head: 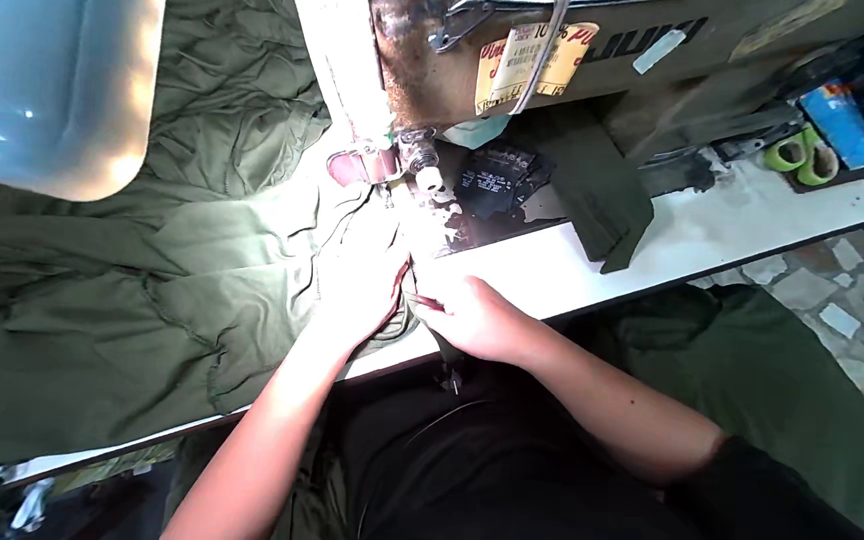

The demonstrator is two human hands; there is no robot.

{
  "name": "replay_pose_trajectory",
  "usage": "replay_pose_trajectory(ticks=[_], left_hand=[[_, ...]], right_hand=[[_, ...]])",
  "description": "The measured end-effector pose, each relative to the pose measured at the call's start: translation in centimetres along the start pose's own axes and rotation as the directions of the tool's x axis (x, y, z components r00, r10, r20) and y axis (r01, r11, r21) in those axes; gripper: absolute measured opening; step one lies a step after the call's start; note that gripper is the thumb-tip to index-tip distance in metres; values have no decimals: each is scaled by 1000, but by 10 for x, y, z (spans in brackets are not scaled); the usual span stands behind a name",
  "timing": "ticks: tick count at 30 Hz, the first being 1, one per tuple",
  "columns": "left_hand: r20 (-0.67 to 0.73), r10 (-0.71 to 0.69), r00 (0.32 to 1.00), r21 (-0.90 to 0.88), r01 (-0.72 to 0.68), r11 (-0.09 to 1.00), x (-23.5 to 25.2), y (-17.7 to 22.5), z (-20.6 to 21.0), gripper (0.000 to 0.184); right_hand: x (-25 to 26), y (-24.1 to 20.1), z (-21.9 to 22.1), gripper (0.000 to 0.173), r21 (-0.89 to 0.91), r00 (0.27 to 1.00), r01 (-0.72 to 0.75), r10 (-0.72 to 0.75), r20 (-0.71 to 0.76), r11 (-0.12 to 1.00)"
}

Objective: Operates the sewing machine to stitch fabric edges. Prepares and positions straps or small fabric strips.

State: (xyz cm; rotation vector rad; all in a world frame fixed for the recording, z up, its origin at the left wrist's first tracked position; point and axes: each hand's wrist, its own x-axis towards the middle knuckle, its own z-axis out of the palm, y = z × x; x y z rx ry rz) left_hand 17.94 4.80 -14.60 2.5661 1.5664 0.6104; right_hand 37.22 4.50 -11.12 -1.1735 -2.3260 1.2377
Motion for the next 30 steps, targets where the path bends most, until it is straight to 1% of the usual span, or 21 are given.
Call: replay_pose_trajectory(ticks=[2, 4, 8, 10, 11, 13, 16, 18, 21, 24, 25, 27, 30], left_hand=[[0, 5, 1000, 19, -5, 1000, 4, -2, 2, 24], [-10, 22, 1000, 22, -22, 1000, 6, -4, 2, 25], [-28, 46, 999, 16, -46, 999, 11, -13, 4, 26], [-4, 41, 999, 14, -41, 999, 13, -14, 3, 24], [16, 35, 999, 30, -35, 999, 13, -13, 1, 22], [33, 29, 999, 67, -31, 997, 10, -7, -1, 24], [36, -3, 999, 20, 3, 1000, -4, 0, 2, 26], [33, -41, 999, 0, 41, 999, -5, -1, 2, 26], [59, -111, 992, -38, 113, 993, 2, -3, -2, 27], [-10, -90, 996, -111, 89, 990, 4, -8, -5, 28], [-14, -92, 996, -136, 89, 987, 4, -10, -7, 28], [-3, -136, 991, -172, 134, 976, 8, -12, -11, 30], [9, -204, 979, -158, 203, 966, 25, -10, -16, 26]], right_hand=[[2, -1, 0, 16, -12, 1000, -23, 24, 4, 1000], [5, 0, 4, 18, -30, 1000, -6, 5, -30, 1000], [13, -1, 4, 16, -61, 998, -17, 13, -67, 998], [13, 2, 7, 15, -71, 993, 17, -25, -116, 997], [12, 2, 8, 14, -73, 992, 24, -33, -122, 997], [7, 4, 10, 15, -75, 992, 42, -51, -119, 996], [0, 11, 14, 15, -76, 981, 110, -121, -154, 991], [2, 11, 13, 13, -72, 977, 124, -134, -165, 990], [9, 7, 7, 12, -42, 983, 97, -102, -152, 994], [12, 7, 3, 17, -29, 988, 89, -91, -125, 996], [12, 8, 2, 18, -28, 988, 92, -95, -118, 995], [14, 5, 0, 20, -19, 993, 65, -67, -102, 998], [21, -9, -10, 22, -3, 994, -106, 106, -25, 994]])
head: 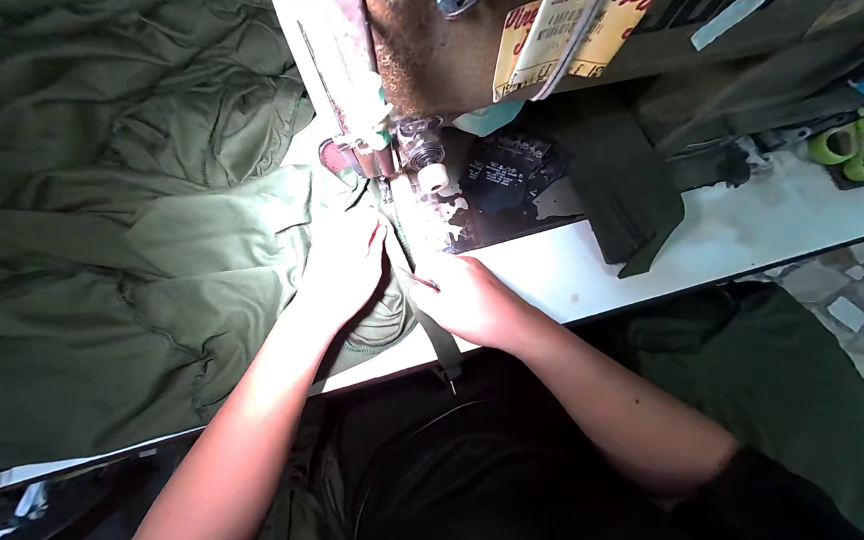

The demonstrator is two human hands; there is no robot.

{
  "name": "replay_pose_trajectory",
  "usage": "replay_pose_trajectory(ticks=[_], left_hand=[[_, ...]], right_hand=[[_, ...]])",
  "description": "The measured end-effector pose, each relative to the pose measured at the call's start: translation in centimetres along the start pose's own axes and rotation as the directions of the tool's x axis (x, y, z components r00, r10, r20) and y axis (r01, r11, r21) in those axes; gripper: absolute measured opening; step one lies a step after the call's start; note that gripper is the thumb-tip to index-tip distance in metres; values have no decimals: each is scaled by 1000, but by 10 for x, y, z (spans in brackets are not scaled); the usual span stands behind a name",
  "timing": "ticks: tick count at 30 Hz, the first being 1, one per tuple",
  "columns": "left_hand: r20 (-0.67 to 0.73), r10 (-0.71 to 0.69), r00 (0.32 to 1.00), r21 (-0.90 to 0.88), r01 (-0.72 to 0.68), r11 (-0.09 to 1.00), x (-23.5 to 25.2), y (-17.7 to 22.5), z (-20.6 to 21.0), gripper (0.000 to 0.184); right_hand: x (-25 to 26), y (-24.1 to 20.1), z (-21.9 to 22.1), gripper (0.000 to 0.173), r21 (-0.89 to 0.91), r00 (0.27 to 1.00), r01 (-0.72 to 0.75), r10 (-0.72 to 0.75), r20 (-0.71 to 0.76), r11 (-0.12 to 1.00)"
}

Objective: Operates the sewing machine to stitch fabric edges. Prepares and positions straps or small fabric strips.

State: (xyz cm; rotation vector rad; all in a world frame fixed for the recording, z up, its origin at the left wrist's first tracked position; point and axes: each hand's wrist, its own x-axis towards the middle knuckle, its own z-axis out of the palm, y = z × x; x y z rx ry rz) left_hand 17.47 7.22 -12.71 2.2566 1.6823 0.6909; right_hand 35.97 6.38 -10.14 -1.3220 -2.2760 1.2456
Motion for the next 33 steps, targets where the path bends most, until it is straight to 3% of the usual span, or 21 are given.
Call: replay_pose_trajectory(ticks=[4, 13, 21, 25, 28, 33], left_hand=[[71, -101, 992, 51, 97, 994, 17, 1, -3, 23], [185, -247, 951, 116, 229, 966, 29, 7, -5, 23], [346, -427, 835, 134, 406, 904, 55, 10, -20, 24], [385, -451, 805, 151, 427, 892, 61, 11, -24, 23], [375, -445, 813, 129, 430, 894, 59, 10, -23, 23], [368, -440, 820, 119, 427, 896, 57, 8, -20, 27]], right_hand=[[7, -5, -1, 33, -14, 997, -79, 79, -27, 997], [12, -3, 1, 30, -6, 996, -74, 74, -54, 997], [11, -7, -2, 27, -6, 996, -86, 86, -13, 996], [9, -5, 4, 17, -263, 999, 24, -29, -17, 964], [9, -4, 9, 17, -460, 999, 18, -35, -28, 888], [16, -8, -5, 40, -571, 994, 52, 10, 105, 819]])
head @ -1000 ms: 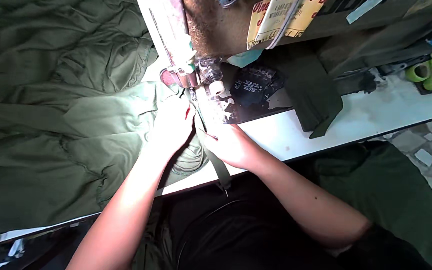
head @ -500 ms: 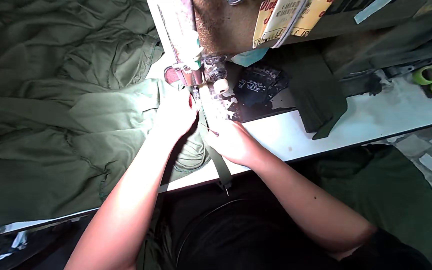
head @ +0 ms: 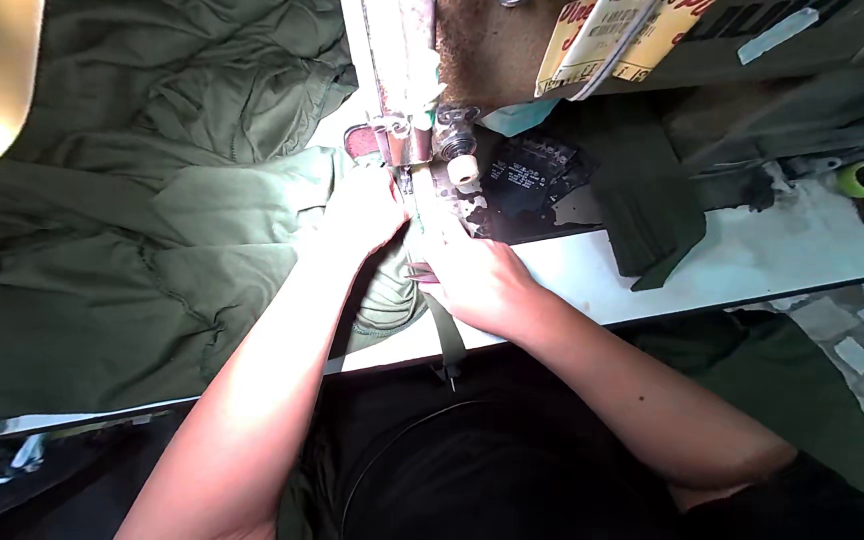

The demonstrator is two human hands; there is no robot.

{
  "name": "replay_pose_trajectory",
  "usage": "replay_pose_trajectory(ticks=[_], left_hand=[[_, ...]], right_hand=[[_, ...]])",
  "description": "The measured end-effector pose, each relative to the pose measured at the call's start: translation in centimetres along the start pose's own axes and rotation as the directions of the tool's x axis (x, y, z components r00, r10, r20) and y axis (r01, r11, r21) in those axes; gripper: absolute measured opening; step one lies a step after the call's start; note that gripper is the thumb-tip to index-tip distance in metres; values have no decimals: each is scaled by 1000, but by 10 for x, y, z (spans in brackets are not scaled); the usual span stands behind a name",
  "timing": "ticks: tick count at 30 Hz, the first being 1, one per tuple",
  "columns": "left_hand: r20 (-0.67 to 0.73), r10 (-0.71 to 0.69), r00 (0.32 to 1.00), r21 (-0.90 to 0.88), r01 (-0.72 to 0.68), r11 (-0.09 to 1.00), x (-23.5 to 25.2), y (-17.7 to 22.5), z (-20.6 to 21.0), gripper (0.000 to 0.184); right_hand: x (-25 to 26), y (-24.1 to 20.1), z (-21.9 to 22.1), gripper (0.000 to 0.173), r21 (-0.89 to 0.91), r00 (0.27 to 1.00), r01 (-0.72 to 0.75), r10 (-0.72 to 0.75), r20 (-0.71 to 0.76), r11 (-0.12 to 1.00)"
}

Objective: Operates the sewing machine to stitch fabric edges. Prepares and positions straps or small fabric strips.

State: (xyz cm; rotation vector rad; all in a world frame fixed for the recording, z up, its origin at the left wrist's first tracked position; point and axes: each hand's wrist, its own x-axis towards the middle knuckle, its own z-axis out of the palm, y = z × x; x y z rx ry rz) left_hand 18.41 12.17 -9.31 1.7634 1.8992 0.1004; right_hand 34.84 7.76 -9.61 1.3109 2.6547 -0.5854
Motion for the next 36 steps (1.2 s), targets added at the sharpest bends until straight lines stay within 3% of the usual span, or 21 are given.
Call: replay_pose_trajectory(ticks=[5, 8, 11, 13, 16, 27, 36], left_hand=[[-53, -21, 998, -22, 20, 1000, -3, 1, 5, 23], [-225, -5, 974, -21, 0, 1000, -14, 1, 23, 22], [-441, 179, 880, 97, -151, 984, -23, -12, 51, 24], [-499, 336, 799, 182, -282, 942, -26, -24, 62, 26], [-510, 444, 737, 221, -386, 895, -26, -37, 67, 32], [-499, 455, 737, 242, -386, 890, -2, -44, 54, 38], [-511, 439, 739, 234, -372, 898, 3, -46, 52, 36]], right_hand=[[9, 22, -2, 43, 3, 978, 207, -207, 39, 978], [12, 26, -5, 37, 42, 976, 209, -211, 54, 977], [15, 29, -1, 41, 78, 976, 213, -216, 26, 974], [15, 30, 3, 42, 102, 977, 213, -213, -11, 972], [16, 30, 2, 39, 110, 977, 212, -211, -14, 971], [27, 20, 2, 40, 117, 999, 46, -44, -19, 992], [26, 17, 7, 39, 100, 998, 9, -3, -56, 995]])
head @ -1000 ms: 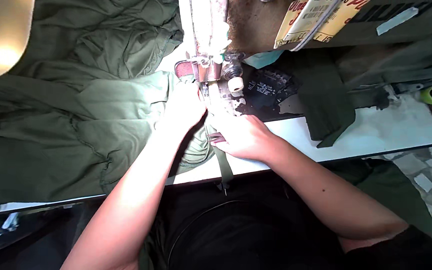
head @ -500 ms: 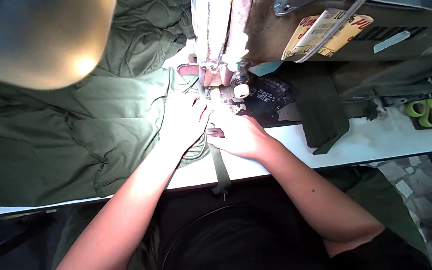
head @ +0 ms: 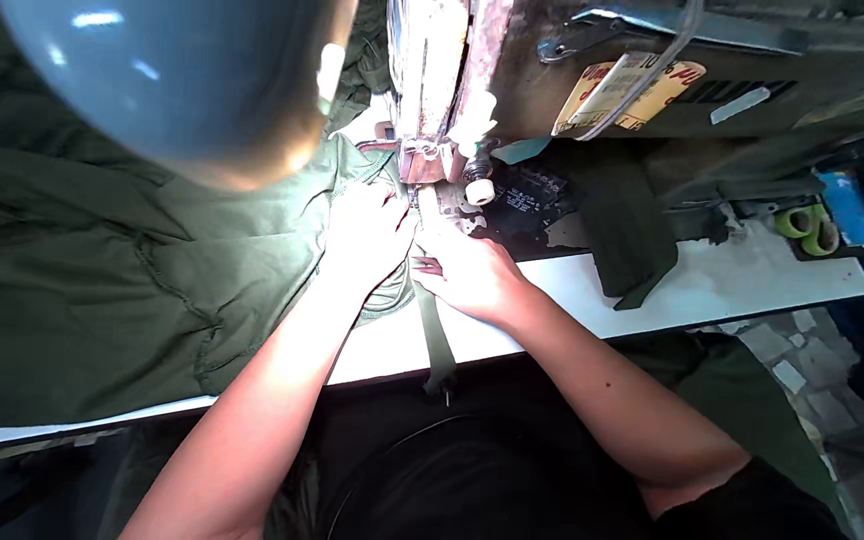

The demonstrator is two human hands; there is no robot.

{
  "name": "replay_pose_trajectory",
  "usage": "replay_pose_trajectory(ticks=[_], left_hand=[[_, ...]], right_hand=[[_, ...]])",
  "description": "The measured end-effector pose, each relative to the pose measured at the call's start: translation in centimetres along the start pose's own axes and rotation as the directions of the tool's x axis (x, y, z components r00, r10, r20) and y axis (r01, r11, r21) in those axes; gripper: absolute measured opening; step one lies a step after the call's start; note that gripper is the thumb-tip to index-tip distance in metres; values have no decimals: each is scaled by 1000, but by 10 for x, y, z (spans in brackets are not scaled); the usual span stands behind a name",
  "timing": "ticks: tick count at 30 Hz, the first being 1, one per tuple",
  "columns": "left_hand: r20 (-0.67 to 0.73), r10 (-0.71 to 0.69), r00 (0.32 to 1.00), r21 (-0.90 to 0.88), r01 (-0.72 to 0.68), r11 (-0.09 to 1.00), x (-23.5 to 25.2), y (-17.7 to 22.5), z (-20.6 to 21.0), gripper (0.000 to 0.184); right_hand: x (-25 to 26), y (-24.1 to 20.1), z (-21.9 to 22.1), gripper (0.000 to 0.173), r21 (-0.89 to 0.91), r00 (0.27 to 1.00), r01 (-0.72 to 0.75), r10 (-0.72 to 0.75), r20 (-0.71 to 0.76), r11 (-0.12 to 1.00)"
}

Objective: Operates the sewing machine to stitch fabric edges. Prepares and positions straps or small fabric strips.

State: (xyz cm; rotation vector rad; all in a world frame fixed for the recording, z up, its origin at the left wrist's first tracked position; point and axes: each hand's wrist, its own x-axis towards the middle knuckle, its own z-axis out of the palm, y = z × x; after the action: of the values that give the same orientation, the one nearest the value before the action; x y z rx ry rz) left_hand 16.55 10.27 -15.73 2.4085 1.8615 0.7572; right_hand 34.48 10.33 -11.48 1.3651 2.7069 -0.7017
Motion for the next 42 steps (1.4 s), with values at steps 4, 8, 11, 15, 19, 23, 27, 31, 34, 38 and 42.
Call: replay_pose_trajectory(ticks=[4, 8, 11, 15, 19, 23, 27, 31, 34, 38, 42], left_hand=[[4, -5, 1000, 3, 5, 1000, 1, -1, 2, 35], [-11, 31, 999, 8, -31, 999, 0, -2, 4, 33], [3, 30, 1000, -5, -30, 1000, 0, -2, 4, 36], [6, 34, 999, 10, -34, 999, -3, 0, 4, 42], [-8, 40, 999, 33, -40, 999, -4, 2, 5, 42], [-6, 42, 999, 42, -42, 998, -5, 3, 4, 43], [-6, 56, 998, 51, -55, 997, -6, 3, 2, 44], [-13, 76, 997, 66, -75, 995, -5, 2, 1, 42], [-31, 103, 994, 77, -101, 992, -5, -2, 4, 41], [-8, 90, 996, 64, -89, 994, -4, -1, 1, 40], [-7, 104, 995, 47, -103, 994, -5, -2, 1, 42]], right_hand=[[-1, -4, -1, 39, -28, 999, -38, 39, 23, 999], [-10, 0, 3, 43, 9, 998, 20, -19, -53, 1000], [-40, 17, 8, 42, 137, 931, 143, -86, -355, 980], [-102, 81, -24, 42, 84, 748, 78, -2, -664, 993], [-134, 180, -46, 35, 122, 431, -225, 211, -877, 967], [-128, 233, -16, 59, 19, 444, -416, 221, -868, 909], [-126, 237, -6, 58, 16, 444, -388, 202, -873, 922], [-126, 237, -6, 58, 30, 428, -351, 189, -884, 936], [-125, 237, -5, 59, 39, 423, -344, 192, -886, 938], [-130, 230, -9, 48, 50, 523, -444, 304, -796, 894], [-136, 227, -25, 43, 49, 623, -484, 383, -683, 874]])
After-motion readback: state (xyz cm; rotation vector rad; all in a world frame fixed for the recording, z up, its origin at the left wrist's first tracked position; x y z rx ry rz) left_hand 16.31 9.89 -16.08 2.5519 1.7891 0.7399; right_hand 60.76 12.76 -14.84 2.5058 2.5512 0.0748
